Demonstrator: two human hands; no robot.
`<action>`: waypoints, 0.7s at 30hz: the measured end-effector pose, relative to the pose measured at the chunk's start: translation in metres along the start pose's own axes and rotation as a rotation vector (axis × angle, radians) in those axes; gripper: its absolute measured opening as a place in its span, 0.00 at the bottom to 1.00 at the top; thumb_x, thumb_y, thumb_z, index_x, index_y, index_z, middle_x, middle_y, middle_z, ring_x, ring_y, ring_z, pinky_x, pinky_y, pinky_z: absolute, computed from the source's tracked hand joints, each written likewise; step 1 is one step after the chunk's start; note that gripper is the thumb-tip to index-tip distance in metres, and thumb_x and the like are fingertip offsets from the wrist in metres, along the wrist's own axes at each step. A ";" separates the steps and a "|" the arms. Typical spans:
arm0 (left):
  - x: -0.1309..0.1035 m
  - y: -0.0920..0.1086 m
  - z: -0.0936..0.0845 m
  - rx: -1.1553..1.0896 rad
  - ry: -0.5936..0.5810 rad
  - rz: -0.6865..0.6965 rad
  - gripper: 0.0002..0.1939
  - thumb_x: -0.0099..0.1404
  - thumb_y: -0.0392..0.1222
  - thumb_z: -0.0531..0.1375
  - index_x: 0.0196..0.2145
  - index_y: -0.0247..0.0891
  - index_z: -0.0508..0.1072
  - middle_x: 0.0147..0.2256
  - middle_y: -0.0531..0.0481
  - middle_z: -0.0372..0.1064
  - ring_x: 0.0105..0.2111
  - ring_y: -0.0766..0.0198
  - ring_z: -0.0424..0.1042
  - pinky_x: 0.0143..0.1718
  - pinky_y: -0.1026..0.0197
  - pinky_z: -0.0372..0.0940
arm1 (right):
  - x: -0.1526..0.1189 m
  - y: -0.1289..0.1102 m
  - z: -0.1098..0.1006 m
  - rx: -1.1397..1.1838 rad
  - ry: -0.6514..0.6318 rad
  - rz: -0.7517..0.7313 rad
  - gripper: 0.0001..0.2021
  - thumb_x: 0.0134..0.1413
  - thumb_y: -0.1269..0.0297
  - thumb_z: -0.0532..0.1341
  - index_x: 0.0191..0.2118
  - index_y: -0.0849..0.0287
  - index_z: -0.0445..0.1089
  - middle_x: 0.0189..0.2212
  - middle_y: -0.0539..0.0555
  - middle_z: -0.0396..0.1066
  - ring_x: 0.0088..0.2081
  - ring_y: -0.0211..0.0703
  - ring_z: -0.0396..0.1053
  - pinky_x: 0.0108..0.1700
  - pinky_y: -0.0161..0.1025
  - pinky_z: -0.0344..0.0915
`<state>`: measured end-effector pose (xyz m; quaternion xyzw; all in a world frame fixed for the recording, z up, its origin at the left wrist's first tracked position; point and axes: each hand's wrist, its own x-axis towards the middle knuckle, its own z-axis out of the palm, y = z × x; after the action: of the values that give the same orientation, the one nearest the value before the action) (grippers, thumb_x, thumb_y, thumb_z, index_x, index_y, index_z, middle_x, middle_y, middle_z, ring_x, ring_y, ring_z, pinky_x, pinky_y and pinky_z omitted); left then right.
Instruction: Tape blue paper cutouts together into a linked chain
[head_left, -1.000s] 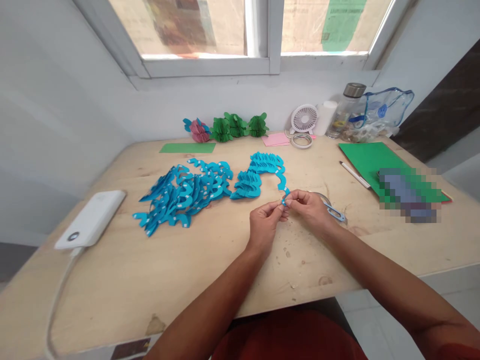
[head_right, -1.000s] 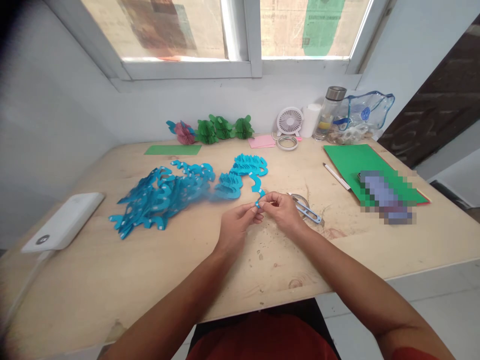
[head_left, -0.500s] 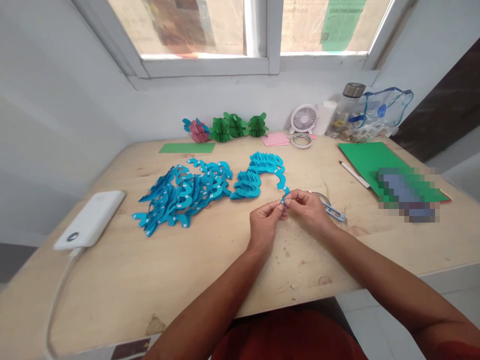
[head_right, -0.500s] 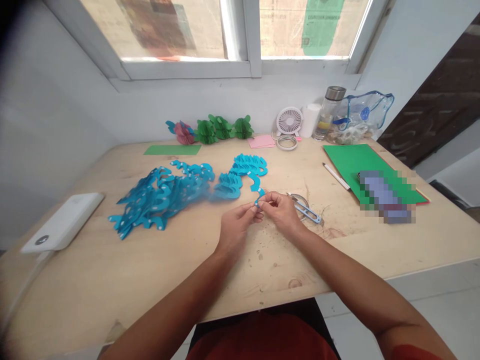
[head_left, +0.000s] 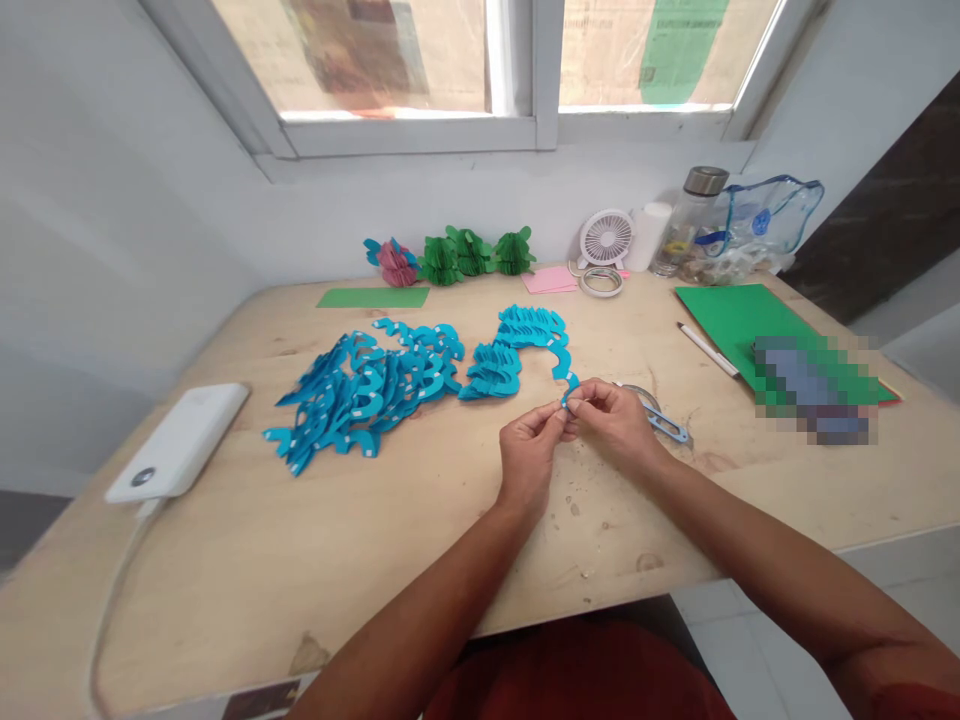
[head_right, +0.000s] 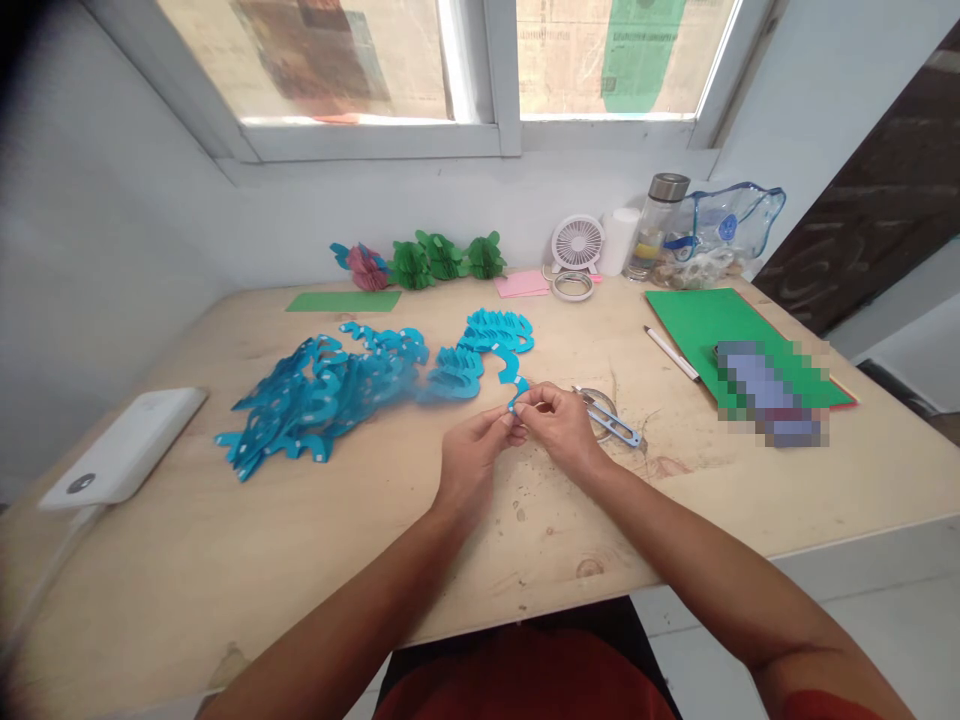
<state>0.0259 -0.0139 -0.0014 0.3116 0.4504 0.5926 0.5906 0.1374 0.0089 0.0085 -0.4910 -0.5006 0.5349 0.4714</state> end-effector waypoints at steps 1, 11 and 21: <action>0.000 0.000 0.000 0.002 -0.002 0.000 0.08 0.49 0.40 0.64 0.27 0.32 0.78 0.22 0.50 0.71 0.22 0.69 0.67 0.29 0.63 0.66 | 0.000 0.000 0.000 -0.007 0.000 -0.004 0.09 0.40 0.60 0.63 0.26 0.60 0.68 0.21 0.49 0.67 0.24 0.36 0.63 0.27 0.35 0.61; 0.000 0.000 -0.002 0.069 0.026 0.043 0.08 0.50 0.41 0.63 0.24 0.32 0.76 0.20 0.51 0.70 0.21 0.69 0.67 0.27 0.64 0.66 | 0.001 0.004 0.000 -0.227 0.046 -0.141 0.05 0.44 0.64 0.60 0.25 0.60 0.69 0.28 0.52 0.69 0.30 0.38 0.66 0.33 0.36 0.62; 0.004 -0.001 -0.006 0.102 0.065 0.044 0.08 0.51 0.40 0.62 0.23 0.32 0.75 0.19 0.50 0.70 0.20 0.68 0.68 0.26 0.64 0.66 | -0.002 -0.005 -0.002 -0.372 0.028 -0.322 0.07 0.47 0.66 0.59 0.25 0.57 0.74 0.29 0.53 0.72 0.35 0.43 0.69 0.42 0.40 0.62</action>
<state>0.0204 -0.0106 -0.0056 0.3318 0.4920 0.5915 0.5458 0.1394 0.0073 0.0133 -0.4905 -0.6557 0.3444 0.4591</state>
